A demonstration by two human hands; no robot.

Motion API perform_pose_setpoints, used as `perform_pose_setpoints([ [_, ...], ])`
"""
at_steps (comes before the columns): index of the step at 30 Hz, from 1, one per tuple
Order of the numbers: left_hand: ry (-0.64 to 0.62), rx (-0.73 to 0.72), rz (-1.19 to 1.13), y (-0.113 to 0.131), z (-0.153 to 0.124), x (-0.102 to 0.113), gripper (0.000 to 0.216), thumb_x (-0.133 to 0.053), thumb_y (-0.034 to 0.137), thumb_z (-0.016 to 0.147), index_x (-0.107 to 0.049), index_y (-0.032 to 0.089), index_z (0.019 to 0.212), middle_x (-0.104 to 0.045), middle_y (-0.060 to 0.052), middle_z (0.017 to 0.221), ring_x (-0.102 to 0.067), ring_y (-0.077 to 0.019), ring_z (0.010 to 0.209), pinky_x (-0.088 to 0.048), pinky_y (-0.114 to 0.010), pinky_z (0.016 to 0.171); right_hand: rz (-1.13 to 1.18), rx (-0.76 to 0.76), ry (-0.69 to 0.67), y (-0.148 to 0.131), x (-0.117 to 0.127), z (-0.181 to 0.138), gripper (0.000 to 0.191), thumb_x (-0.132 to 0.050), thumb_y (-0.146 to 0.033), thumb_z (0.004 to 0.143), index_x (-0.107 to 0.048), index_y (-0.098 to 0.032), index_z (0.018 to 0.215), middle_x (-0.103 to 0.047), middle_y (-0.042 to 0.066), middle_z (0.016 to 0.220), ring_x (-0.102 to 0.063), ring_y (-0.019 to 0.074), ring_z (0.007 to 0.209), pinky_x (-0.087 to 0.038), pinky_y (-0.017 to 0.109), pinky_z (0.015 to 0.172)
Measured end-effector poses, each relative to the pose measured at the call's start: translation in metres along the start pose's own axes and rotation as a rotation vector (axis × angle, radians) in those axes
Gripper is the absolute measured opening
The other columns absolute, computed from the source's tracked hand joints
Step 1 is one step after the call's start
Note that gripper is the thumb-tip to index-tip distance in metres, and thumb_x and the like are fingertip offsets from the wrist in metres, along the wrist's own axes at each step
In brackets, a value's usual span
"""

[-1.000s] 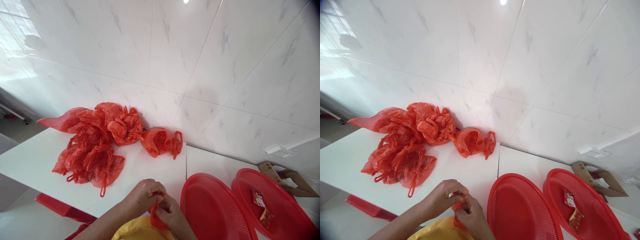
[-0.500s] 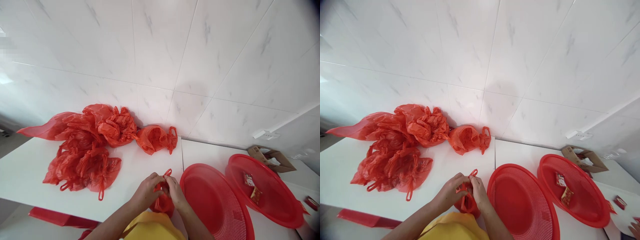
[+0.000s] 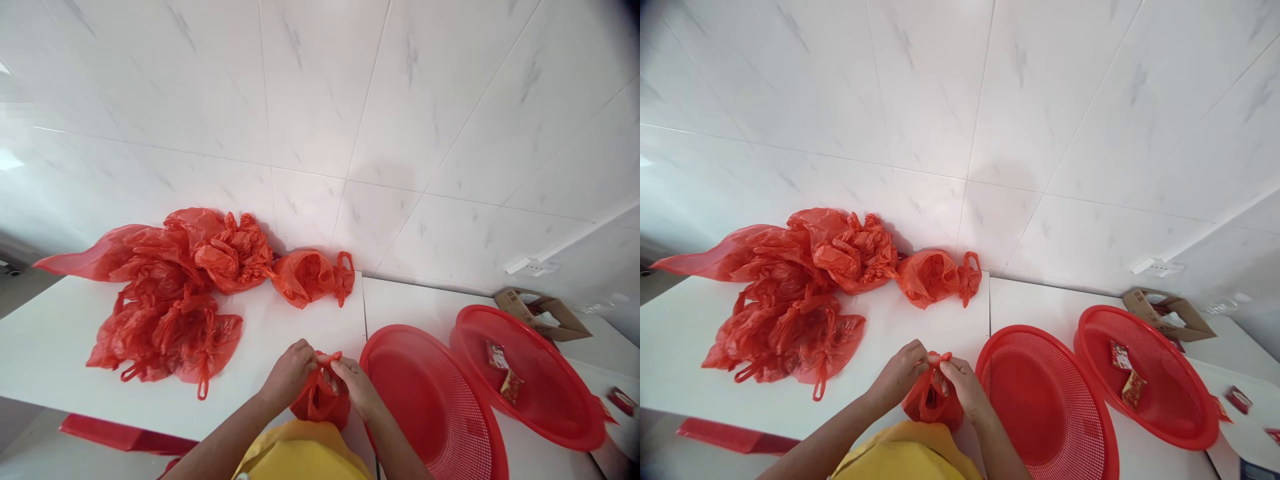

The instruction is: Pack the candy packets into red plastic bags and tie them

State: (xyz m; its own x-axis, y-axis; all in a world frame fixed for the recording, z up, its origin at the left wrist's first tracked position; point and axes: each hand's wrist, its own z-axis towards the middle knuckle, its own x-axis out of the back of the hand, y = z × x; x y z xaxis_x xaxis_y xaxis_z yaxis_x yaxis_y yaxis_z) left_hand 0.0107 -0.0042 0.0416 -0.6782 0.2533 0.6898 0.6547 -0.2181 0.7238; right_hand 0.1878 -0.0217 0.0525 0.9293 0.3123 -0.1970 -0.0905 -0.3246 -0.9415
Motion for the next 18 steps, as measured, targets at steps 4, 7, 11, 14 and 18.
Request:
perform_pose_setpoints([
  [4, -0.032, -0.011, -0.104, 0.001, -0.001, 0.001, 0.015, -0.046, 0.022, 0.086, -0.05, 0.021, 0.072, -0.062, -0.006, 0.106, -0.056, -0.0194, 0.098, -0.043, -0.032, 0.086, -0.119, 0.017, -0.003, -0.004, 0.003, -0.01, 0.053, -0.036, -0.051, 0.093, -0.073, -0.017, 0.079, -0.052, 0.0, 0.059, -0.045, 0.013, 0.06, -0.037, 0.029, 0.067],
  [7, -0.112, 0.077, -0.111, 0.002, -0.003, -0.001, 0.012, -0.041, 0.018, 0.084, -0.048, 0.022, 0.075, -0.062, -0.001, 0.082, -0.055, -0.0165, 0.077, -0.041, -0.028, 0.069, -0.183, -0.01, 0.085, -0.007, 0.004, -0.014, 0.054, -0.033, -0.051, 0.093, -0.075, -0.019, 0.082, -0.062, 0.004, 0.075, -0.054, 0.0178, 0.081, -0.04, 0.03, 0.081],
  [11, -0.14, 0.176, -0.107, 0.003, -0.005, -0.004, 0.012, -0.038, 0.018, 0.083, -0.042, 0.022, 0.072, -0.053, 0.004, 0.068, -0.045, -0.0135, 0.063, -0.032, -0.025, 0.058, -0.234, -0.028, -0.002, -0.01, 0.005, -0.014, 0.04, -0.042, -0.044, 0.087, -0.074, -0.019, 0.083, -0.065, 0.004, 0.089, -0.057, 0.019, 0.087, -0.043, 0.031, 0.082],
  [14, -0.126, 0.194, -0.126, 0.005, -0.007, -0.002, 0.011, -0.038, 0.019, 0.082, -0.04, 0.023, 0.072, -0.052, 0.004, 0.068, -0.044, -0.0135, 0.064, -0.03, -0.025, 0.058, -0.252, -0.004, -0.027, -0.005, 0.005, -0.008, 0.025, -0.055, -0.027, 0.076, -0.067, -0.022, 0.097, -0.062, 0.0, 0.084, -0.056, 0.0159, 0.078, -0.044, 0.028, 0.073],
  [18, -0.141, 0.208, -0.15, 0.01, -0.01, 0.001, 0.01, -0.038, 0.019, 0.081, -0.039, 0.023, 0.071, -0.05, 0.004, 0.066, -0.043, -0.0137, 0.063, -0.029, -0.025, 0.058, -0.403, 0.017, 0.196, 0.008, 0.006, 0.003, 0.032, -0.053, -0.018, 0.071, -0.061, -0.025, 0.101, -0.052, -0.005, 0.07, -0.049, 0.0131, 0.066, -0.039, 0.024, 0.061],
])
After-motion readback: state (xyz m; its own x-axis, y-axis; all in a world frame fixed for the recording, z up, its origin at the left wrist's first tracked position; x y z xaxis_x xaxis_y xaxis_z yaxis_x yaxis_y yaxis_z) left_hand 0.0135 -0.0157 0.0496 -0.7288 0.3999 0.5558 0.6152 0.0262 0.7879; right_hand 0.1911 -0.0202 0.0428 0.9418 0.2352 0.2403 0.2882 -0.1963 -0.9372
